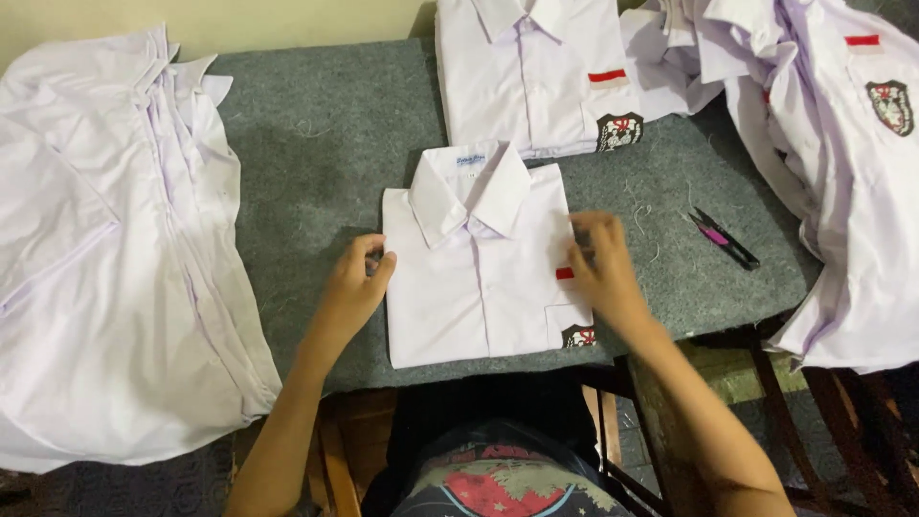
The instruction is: Folding white school shirts and trimming loose threads with small scissors on a padded work surface.
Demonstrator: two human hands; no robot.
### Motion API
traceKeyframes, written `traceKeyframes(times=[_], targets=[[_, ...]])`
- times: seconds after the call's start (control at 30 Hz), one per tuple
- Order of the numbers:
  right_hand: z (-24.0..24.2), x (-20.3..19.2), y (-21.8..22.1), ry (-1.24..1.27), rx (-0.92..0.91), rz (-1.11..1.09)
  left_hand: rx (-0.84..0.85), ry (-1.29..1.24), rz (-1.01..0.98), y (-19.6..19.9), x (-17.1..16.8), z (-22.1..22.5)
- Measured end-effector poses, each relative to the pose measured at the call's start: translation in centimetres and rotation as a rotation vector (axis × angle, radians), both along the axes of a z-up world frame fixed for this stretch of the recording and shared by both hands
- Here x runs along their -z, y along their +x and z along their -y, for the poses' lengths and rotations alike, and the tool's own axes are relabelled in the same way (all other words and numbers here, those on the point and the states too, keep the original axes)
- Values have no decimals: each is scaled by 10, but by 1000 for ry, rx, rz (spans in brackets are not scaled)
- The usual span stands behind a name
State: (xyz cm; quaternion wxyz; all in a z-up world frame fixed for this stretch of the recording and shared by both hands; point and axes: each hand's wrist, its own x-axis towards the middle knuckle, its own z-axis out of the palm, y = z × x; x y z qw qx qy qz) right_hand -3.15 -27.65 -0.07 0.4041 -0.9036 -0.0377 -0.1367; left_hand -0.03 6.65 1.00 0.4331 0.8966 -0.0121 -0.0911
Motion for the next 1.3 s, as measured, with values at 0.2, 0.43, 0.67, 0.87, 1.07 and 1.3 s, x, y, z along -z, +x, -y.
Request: traceKeyframes(times=[0.2, 0.43, 0.67, 0.87, 1.07, 1.3], targets=[[24, 20, 23, -26, 83, -322, -14, -46, -172, 5, -17, -5], [11, -10, 33, -58, 97, -478, -5, -64, -225, 23, -10, -5], [8, 5, 35, -160, 123, -554, -9, 2, -277, 19, 24, 5], [-17, -28, 13, -160, 156, -569, -23, -120, -162, 8, 53, 4], [-21, -29, 5, 77, 161, -523, -36, -255, -99, 0, 40, 16], [8, -26, 32, 291, 160, -213, 24, -376, 78, 38, 2, 38]])
